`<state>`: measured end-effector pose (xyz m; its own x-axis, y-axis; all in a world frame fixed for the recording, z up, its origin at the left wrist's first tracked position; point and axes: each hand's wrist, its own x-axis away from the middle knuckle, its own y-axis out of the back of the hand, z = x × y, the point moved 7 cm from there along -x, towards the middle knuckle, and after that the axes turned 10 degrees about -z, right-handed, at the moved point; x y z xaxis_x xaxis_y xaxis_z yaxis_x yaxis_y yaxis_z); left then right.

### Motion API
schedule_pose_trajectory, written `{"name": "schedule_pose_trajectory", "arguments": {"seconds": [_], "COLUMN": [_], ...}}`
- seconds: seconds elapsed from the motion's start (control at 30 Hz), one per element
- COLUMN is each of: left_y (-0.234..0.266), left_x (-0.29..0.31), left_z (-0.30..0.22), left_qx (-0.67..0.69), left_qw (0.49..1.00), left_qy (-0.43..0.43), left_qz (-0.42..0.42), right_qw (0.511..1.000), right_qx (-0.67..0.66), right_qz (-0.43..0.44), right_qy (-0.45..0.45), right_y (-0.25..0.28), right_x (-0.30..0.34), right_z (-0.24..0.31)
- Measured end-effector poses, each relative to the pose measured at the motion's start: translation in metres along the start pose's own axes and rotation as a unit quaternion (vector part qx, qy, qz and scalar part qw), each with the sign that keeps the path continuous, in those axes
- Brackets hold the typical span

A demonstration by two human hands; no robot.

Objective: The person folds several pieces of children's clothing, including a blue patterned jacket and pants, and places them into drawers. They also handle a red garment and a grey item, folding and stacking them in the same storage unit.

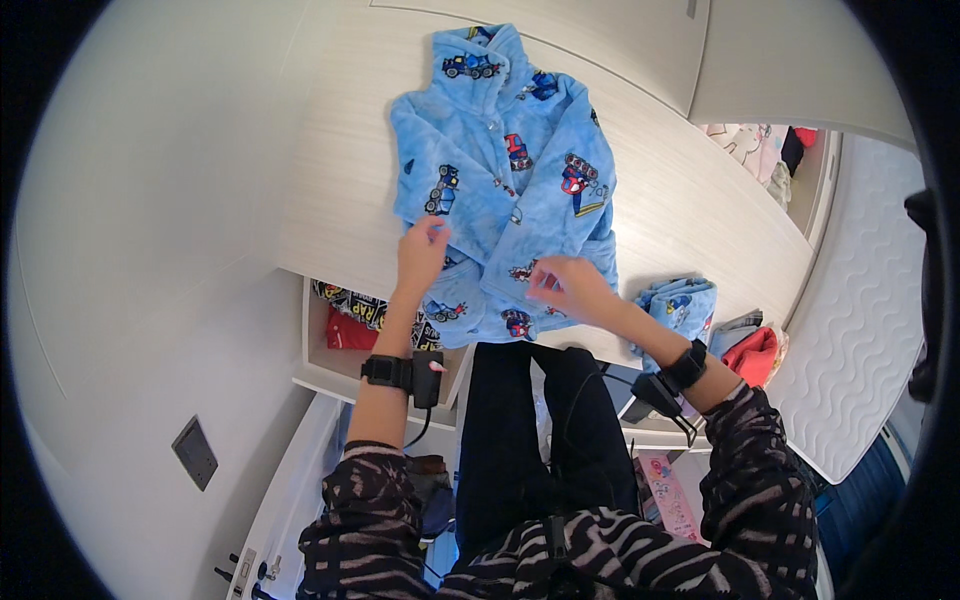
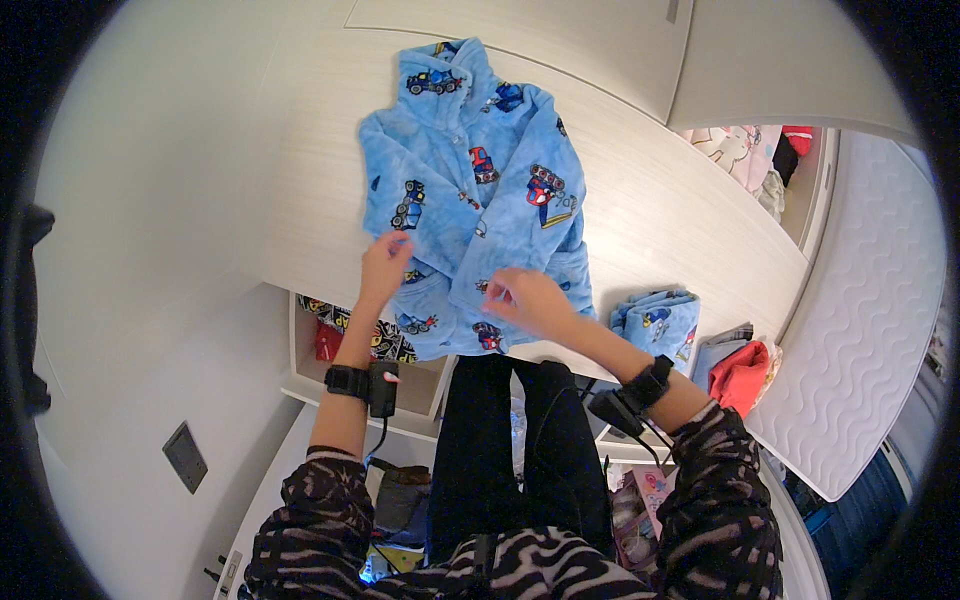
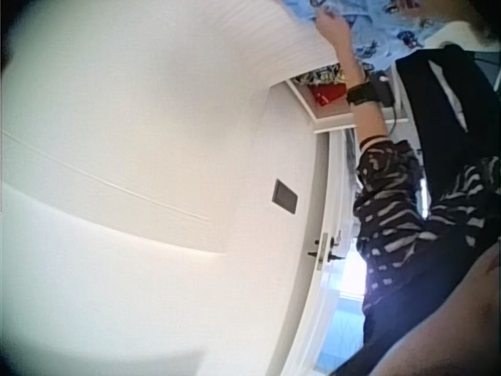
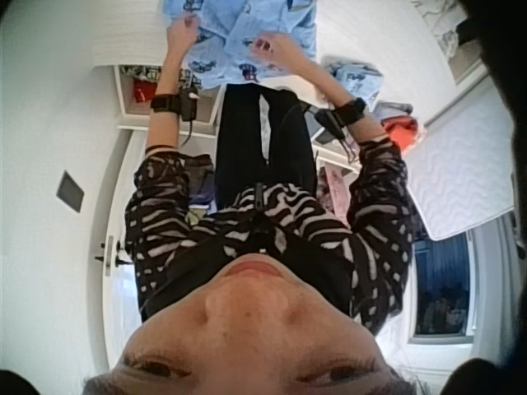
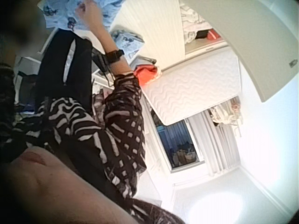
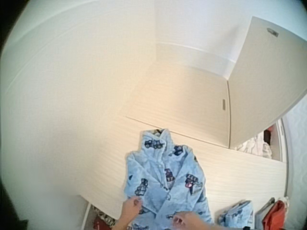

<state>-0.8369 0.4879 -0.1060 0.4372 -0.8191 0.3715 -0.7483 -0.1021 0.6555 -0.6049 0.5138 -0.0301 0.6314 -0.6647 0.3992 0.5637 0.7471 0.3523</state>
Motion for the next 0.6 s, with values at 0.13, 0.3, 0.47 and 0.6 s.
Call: {"name": "schedule_pose_trajectory", "arguments": {"seconds": [0.13,0.3,0.47,0.6], "left_y": [0.006,-0.009,-0.027,-0.029], "left_x": [-0.027,-0.070,-0.130,-0.171], "left_z": [-0.013,-0.046,-0.078,-0.101], "left_qx": [0.030,0.210,0.368,0.460], "left_qw": [0.999,0.975,0.914,0.869], "left_qy": [-0.009,0.078,0.168,0.174], "left_qz": [-0.026,-0.010,-0.030,-0.056], "right_qw": [0.999,0.911,0.838,0.827], "right_qx": [0.018,-0.273,-0.350,-0.345], "right_qz": [-0.031,0.166,0.176,0.146], "right_qy": [-0.013,-0.263,-0.379,-0.420], "right_y": [0.000,-0.045,-0.070,-0.079], "right_x": [-0.025,-0.027,-0.025,-0.026], "right_z": [-0.031,-0.082,-0.106,-0.113]}}
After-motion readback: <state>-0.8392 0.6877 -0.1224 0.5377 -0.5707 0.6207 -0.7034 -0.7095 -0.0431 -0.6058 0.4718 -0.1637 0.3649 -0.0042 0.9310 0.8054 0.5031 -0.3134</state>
